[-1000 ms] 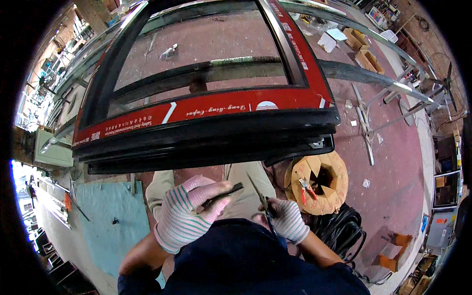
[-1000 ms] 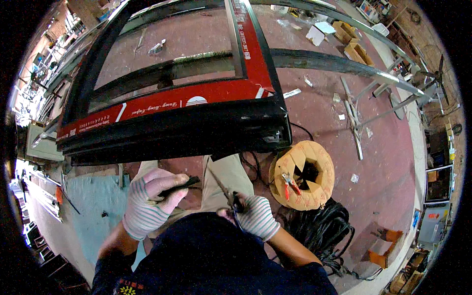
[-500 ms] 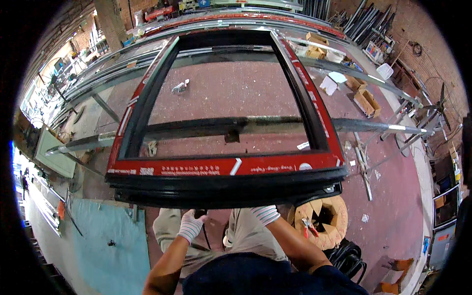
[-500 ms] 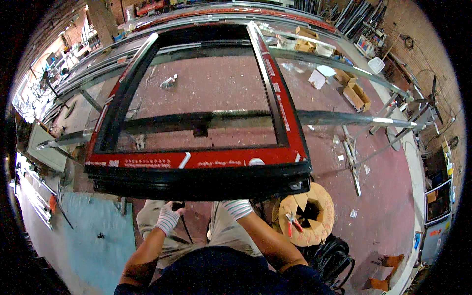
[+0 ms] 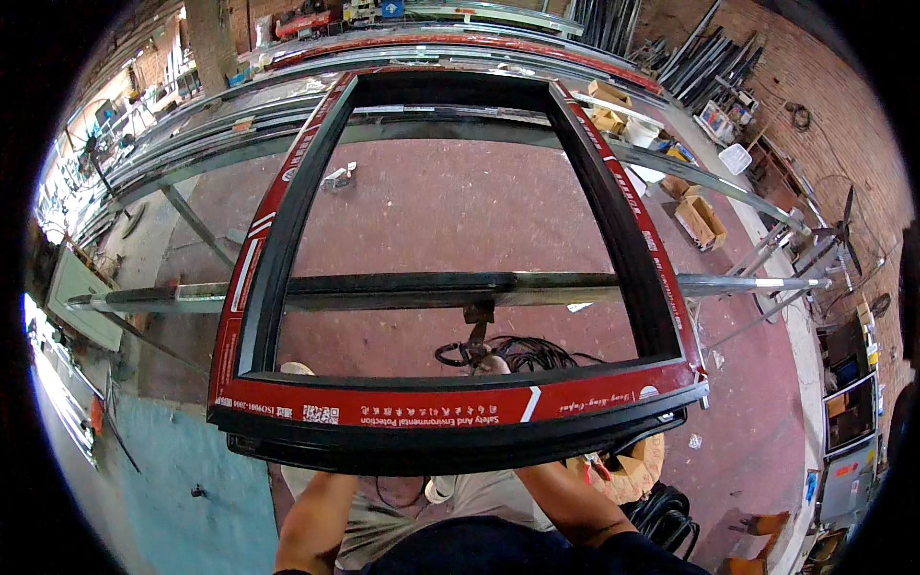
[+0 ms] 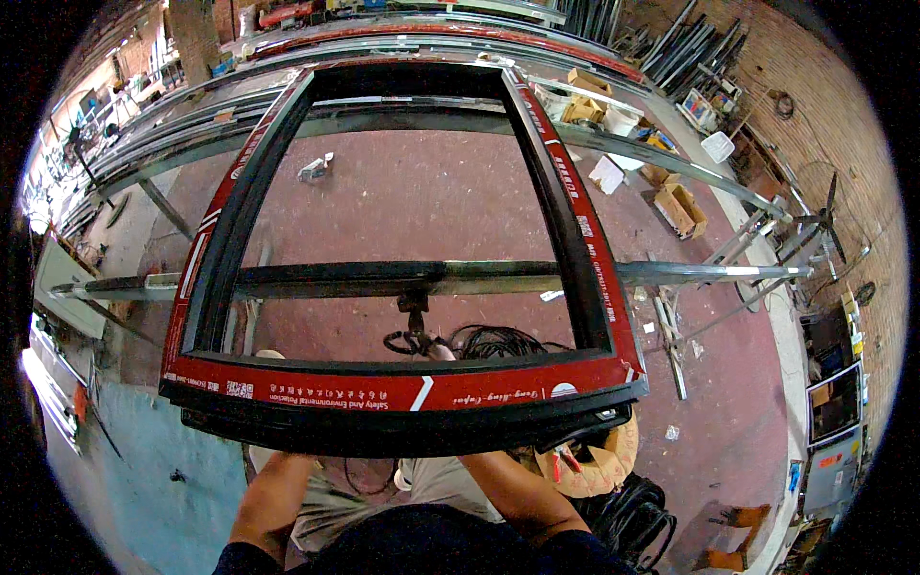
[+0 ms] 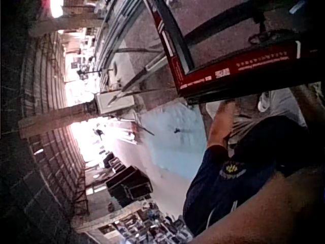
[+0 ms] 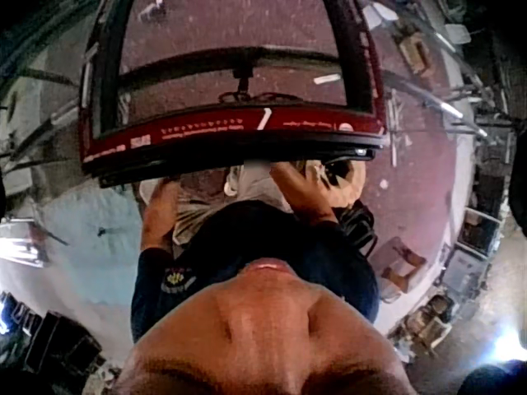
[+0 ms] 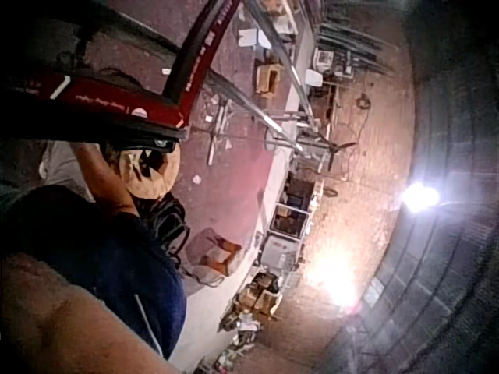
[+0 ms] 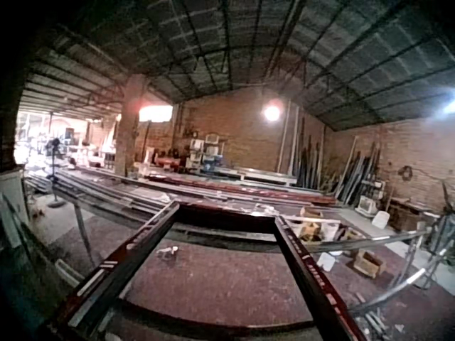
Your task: The person installs a black rubber seal strip into the groove of a red-framed window. They use shears to cut the seal to length and press it into place along the frame edges.
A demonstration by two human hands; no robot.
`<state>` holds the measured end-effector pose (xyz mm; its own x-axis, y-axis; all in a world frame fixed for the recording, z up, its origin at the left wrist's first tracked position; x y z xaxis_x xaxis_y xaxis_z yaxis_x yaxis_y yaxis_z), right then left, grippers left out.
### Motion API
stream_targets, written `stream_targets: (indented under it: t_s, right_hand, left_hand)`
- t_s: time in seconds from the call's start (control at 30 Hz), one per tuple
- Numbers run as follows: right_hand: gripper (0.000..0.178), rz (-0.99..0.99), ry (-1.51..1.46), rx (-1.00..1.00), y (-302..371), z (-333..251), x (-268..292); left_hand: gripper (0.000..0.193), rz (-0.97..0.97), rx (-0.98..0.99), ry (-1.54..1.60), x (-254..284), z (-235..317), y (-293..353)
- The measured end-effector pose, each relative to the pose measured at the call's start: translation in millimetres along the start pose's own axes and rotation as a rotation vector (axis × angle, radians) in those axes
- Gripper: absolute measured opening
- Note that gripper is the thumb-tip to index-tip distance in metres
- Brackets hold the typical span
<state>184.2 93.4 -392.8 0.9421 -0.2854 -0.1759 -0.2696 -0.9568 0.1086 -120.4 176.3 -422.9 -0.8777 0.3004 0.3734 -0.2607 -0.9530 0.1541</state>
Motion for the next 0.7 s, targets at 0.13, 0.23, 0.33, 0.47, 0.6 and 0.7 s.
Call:
stream_targets:
  t_s: [0.13,0.23,0.33,0.47,0.6,0.7]
  right_hand:
    - [0.039,-0.011,-0.024,0.003,24,2,-11]
    - [0.038,-0.033,-0.040,0.011,47,-3,-12]
    - [0.037,-0.054,-0.112,0.022,71,-24,-3]
    - [0.035,0.038,-0.152,0.145,117,-105,28]
    - [0.019,0.195,-0.048,0.108,149,-169,59]
    - [0.040,0.218,-0.168,0.173,161,-194,68]
  left_hand:
    - [0.051,-0.004,-0.143,0.080,8,82,7]
    - [0.050,-0.048,-0.255,0.140,4,144,30]
    - [0.050,-0.184,-0.331,0.210,-17,202,69]
    - [0.049,-0.349,-0.377,0.257,-57,271,123]
    - [0.043,-0.459,-0.364,0.431,-98,326,145]
    - [0.043,-0.463,-0.286,0.629,-126,376,150]
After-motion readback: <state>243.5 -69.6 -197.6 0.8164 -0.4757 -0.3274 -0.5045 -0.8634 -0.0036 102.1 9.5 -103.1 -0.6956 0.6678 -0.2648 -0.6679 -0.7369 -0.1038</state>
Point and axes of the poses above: each hand's wrist, its own y-axis away from the middle knuckle, its own x-axis out of the back of the hand, z = x × y, the point moved 8 cm from there along -y, towards the middle knuckle
